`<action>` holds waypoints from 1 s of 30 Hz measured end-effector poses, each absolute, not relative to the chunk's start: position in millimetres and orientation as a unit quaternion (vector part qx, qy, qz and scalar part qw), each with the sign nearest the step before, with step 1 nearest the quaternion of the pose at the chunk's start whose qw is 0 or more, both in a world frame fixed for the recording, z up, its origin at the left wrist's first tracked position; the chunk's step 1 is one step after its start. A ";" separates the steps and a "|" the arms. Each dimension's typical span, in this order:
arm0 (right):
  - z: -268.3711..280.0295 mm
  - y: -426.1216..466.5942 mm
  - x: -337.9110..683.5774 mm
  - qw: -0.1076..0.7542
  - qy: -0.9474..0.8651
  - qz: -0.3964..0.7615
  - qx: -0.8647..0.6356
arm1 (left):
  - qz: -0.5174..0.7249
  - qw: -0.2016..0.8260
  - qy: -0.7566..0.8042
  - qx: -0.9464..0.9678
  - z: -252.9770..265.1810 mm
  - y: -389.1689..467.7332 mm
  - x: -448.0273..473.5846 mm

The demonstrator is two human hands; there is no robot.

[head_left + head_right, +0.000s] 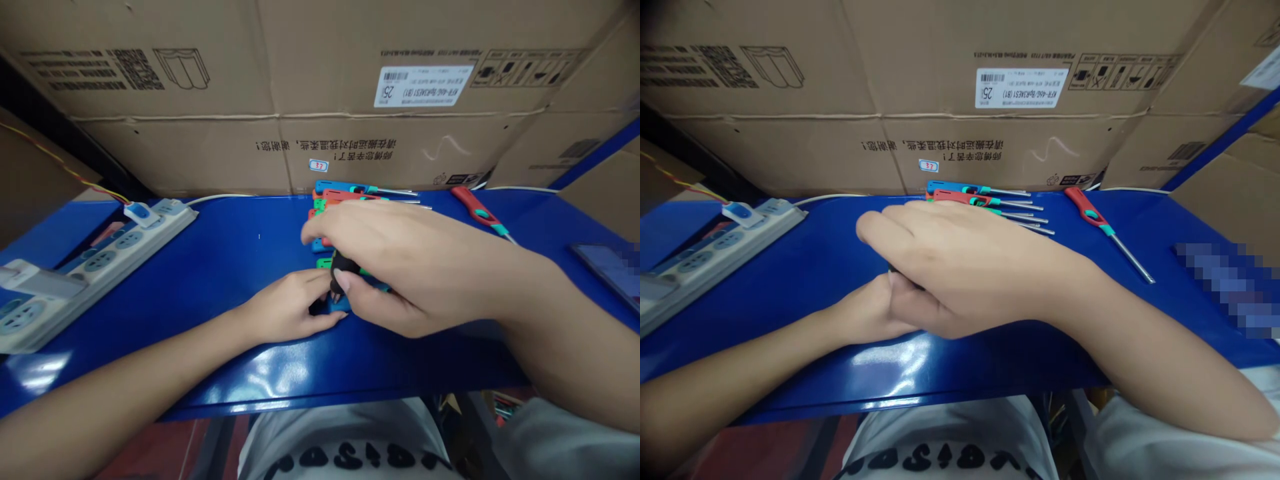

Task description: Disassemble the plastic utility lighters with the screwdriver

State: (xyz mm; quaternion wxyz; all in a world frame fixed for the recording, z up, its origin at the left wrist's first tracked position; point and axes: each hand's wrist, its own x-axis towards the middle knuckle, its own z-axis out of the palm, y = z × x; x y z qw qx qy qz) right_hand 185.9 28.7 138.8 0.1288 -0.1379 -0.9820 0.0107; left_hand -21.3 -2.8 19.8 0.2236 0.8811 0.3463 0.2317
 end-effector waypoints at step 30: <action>144.3 32.0 191.0 0.120 -0.981 -0.014 -0.153 | 0.239 0.224 0.346 0.879 20.2 -2.3 -22.1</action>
